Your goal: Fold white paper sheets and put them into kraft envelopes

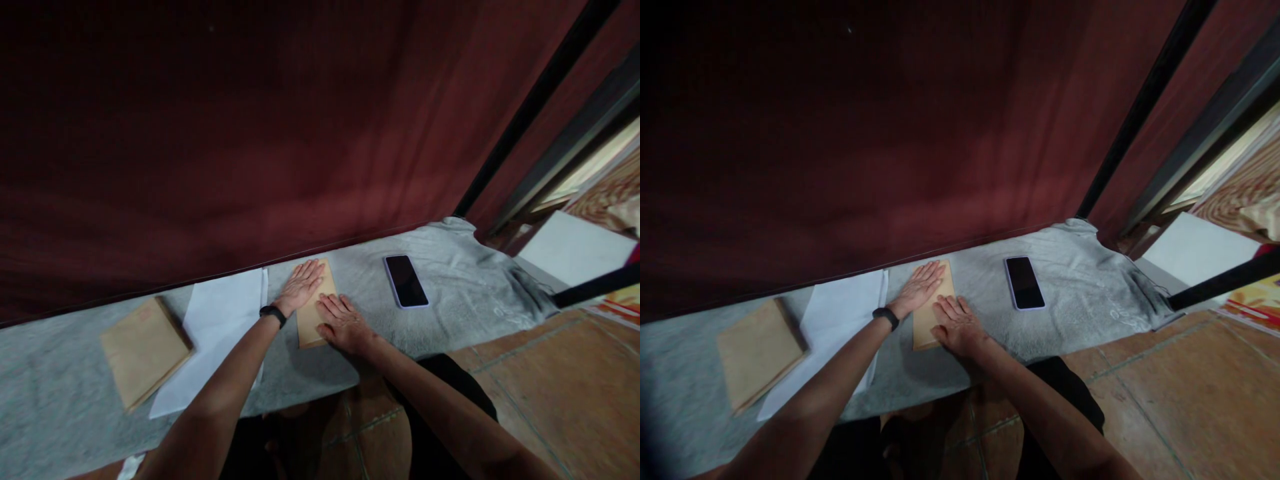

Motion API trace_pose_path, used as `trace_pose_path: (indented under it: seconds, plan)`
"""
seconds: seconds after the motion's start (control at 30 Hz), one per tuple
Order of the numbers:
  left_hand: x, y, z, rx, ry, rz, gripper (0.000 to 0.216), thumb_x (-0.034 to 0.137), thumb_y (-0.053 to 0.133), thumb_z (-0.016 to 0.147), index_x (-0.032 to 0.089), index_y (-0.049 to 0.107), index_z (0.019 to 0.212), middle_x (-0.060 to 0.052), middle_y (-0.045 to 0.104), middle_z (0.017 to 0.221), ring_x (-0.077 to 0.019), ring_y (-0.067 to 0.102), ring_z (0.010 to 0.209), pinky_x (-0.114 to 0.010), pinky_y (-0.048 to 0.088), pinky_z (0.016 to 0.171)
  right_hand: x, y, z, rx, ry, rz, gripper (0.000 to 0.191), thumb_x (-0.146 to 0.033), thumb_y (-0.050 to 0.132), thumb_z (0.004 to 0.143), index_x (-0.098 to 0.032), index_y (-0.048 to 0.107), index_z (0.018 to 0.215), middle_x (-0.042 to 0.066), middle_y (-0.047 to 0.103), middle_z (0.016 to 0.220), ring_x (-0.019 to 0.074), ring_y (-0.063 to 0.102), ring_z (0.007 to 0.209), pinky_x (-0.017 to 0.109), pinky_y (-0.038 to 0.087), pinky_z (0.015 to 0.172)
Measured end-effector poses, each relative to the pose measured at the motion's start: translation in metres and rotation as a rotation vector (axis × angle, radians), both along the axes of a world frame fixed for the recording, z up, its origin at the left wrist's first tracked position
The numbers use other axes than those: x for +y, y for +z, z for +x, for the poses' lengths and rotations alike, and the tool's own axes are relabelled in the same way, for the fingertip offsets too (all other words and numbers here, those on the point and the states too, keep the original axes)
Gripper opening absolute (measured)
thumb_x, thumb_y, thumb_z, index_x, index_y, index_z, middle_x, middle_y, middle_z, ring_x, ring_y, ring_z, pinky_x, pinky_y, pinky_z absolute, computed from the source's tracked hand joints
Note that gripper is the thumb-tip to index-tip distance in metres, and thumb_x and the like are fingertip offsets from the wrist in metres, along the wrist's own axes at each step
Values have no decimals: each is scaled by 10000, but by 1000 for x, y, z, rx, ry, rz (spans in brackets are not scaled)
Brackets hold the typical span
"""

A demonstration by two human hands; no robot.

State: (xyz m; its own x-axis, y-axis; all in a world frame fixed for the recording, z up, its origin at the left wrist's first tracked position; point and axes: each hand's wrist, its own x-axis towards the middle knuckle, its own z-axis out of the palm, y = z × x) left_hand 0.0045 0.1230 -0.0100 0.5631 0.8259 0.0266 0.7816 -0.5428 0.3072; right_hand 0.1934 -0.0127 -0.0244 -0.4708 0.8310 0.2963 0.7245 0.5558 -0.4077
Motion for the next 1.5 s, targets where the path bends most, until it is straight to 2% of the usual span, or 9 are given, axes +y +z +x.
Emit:
trace_pose_path:
  seconds: [0.27, 0.4, 0.53, 0.7, 0.9, 1.1, 1.23, 1.37, 1.5]
  plan:
    - [9, -1, 6, 34, -63, 9, 567, 374, 258, 1056, 246, 307, 1606, -26, 312, 1672, -222, 183, 1570, -459, 74, 1280, 12, 8, 7, 80, 62, -100, 478, -318, 570, 969, -166, 573, 1421, 148, 502, 1544, 284, 434, 1444, 501, 277, 1228]
    - [-10, 2, 9, 29, -118, -11, 576, 359, 277, 1046, 205, 324, 1599, -44, 295, 1678, -206, 186, 1569, -418, 76, 1283, 32, 15, 16, 280, 55, -250, 340, -106, 494, 922, -248, 738, 1112, 51, 717, 1263, 190, 626, 1215, 372, 447, 1100]
    - [-34, -1, 12, 18, -153, -15, 574, 331, 275, 1040, 186, 335, 1592, -47, 290, 1680, -187, 169, 1573, -391, 49, 1284, 40, 18, 23, 463, -90, -341, 325, -57, 496, 875, -257, 748, 922, 19, 764, 1024, 191, 699, 978, 342, 521, 942]
    - [-65, -6, 13, -54, -186, -32, 577, 360, 308, 1043, 184, 325, 1592, -66, 301, 1676, -180, 176, 1571, -379, 64, 1284, 39, 19, 23, 512, -121, -360, 306, -50, 518, 842, -268, 732, 857, -4, 754, 990, 180, 692, 938, 317, 514, 922]
    - [-96, -6, 13, 97, -198, -51, 617, 452, 181, 1074, 176, 210, 1625, -68, 200, 1704, -172, 134, 1577, -378, 92, 1290, 39, 19, 23, 472, -91, -344, 289, -65, 499, 846, -251, 718, 815, 2, 762, 966, 168, 695, 937, 299, 518, 933]
    - [-123, 5, 13, 186, -248, -65, 641, 500, 135, 1079, 168, 203, 1623, -76, 152, 1710, -173, 86, 1583, -387, 66, 1289, 40, 19, 31, 402, -129, -334, 299, -53, 483, 851, -236, 716, 812, 7, 747, 883, 167, 694, 855, 276, 531, 837]
    - [-150, 8, 14, 180, -261, -9, 684, 561, 231, 1063, 161, 209, 1618, -92, 171, 1706, -192, 80, 1585, -406, 58, 1290, 39, 16, 33, 315, -103, -283, 294, -83, 476, 886, -231, 729, 872, 19, 744, 912, 173, 693, 873, 288, 539, 845]
    - [-177, 6, 15, 138, -234, 68, 655, 533, 313, 1060, 158, 277, 1596, -99, 264, 1684, -208, 145, 1578, -402, 92, 1288, 33, 13, 31, 210, -48, -189, 302, -142, 468, 943, -225, 743, 1035, 69, 745, 1087, 203, 688, 1025, 344, 532, 965]
    - [-188, 9, 15, 105, -211, 92, 628, 530, 382, 1044, 160, 374, 1551, -118, 408, 1619, -226, 279, 1541, -402, 163, 1277, 26, 10, 26, 91, 108, -115, 376, -233, 425, 1011, -203, 688, 1278, 93, 643, 1394, 216, 568, 1319, 398, 428, 1158]
